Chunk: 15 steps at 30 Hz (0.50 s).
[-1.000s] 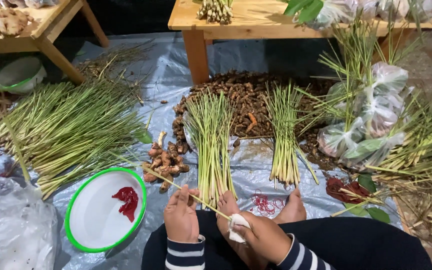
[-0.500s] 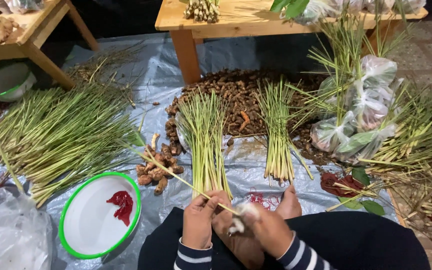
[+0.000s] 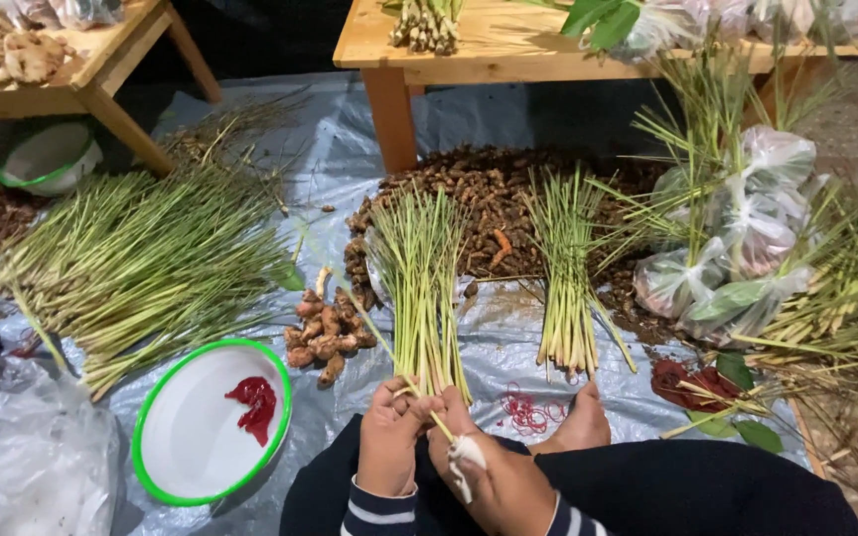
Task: The person sits on the floor and wipes individual lemongrass stalks with a white cloth, handling them one at a time. They pick up stalks from a pile, wipe the stems, and place them back down, repeating the process continuously.
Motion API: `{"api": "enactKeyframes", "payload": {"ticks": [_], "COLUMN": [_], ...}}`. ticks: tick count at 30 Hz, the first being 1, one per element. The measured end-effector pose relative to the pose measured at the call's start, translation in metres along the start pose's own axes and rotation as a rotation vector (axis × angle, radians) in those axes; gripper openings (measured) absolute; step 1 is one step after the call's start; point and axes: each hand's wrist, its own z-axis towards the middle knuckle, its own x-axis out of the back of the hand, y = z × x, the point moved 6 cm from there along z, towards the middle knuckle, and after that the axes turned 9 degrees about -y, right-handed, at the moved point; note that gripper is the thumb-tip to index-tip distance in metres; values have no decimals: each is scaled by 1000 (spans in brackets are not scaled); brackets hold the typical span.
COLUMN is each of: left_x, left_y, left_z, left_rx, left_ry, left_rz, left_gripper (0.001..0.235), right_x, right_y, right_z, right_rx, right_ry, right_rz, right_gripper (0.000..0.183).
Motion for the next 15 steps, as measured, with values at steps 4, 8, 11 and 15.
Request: {"api": "enactKeyframes", "payload": {"ticks": [4, 8, 11, 15], "left_x": [3, -13, -23, -29], "left_y": [28, 61, 55, 41], "left_z": [5, 17, 42, 77], "left_rx": [-160, -124, -6, 167], "left_ry": [17, 217, 165, 153], "left_rz": [-12, 367, 664, 847], "left_gripper": [22, 30, 33, 32], "right_x": [2, 49, 85, 117], "right_y": [80, 119, 130, 143], "right_z": [15, 0, -21, -46], "right_rx": [108, -73, -9, 40], "right_ry": [77, 272, 407, 547], "right_rz": [100, 664, 825, 936], "right_gripper": [42, 45, 41, 38]}}
